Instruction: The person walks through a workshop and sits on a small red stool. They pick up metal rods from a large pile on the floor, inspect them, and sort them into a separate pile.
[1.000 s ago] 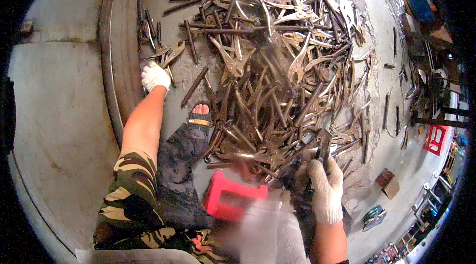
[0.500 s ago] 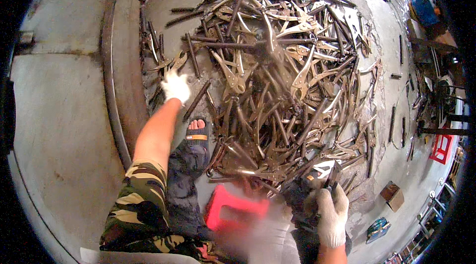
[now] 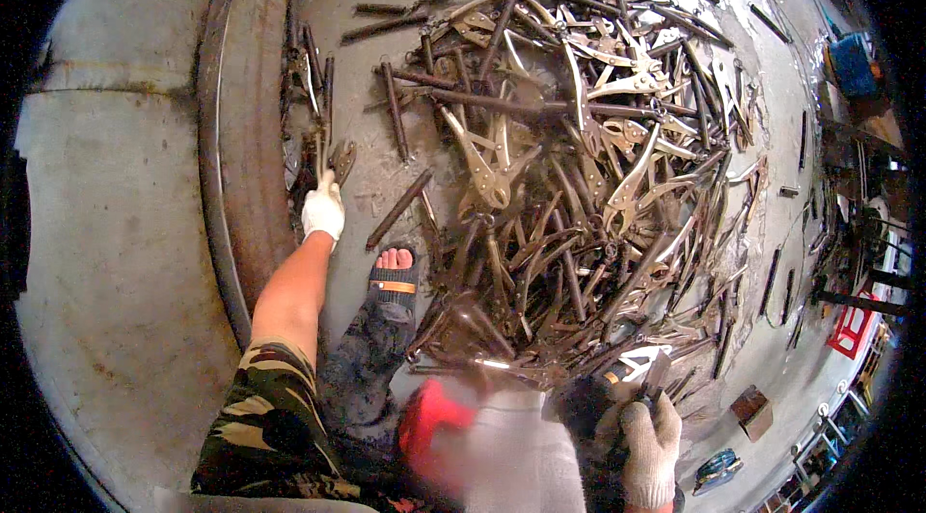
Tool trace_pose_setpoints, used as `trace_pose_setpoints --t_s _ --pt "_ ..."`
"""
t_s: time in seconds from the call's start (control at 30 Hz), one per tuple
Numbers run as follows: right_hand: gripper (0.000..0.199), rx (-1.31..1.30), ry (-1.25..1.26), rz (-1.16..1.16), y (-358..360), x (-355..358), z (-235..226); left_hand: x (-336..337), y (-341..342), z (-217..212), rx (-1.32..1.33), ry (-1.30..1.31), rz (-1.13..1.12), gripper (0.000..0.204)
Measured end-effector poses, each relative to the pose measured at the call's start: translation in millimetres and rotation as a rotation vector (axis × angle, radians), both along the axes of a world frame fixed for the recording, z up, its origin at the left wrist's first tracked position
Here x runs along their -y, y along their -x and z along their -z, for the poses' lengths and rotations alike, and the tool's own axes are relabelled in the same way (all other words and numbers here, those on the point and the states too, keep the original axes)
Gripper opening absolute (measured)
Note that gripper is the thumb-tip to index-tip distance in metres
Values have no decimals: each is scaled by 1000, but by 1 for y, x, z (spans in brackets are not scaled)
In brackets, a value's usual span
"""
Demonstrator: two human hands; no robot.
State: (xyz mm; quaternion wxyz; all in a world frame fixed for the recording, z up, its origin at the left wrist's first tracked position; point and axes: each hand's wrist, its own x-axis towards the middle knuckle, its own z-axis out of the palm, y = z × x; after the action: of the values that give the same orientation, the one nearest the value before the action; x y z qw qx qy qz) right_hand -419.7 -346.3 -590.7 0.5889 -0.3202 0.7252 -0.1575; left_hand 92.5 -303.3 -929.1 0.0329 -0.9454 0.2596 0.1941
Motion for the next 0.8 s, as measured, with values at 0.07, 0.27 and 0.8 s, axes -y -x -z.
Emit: trace_pose_setpoints --t_s 0.07,0.27,0.8 --pt "32 41 6 19 4 -3 7 27 10 -17 264 -138 -168 70" --pt "30 -39 -56 31 -19 8 1 133 33 -4 -77 220 210 83" --pt "24 48 -222 206 13 17 -26 184 48 30 -68 128 542 31"
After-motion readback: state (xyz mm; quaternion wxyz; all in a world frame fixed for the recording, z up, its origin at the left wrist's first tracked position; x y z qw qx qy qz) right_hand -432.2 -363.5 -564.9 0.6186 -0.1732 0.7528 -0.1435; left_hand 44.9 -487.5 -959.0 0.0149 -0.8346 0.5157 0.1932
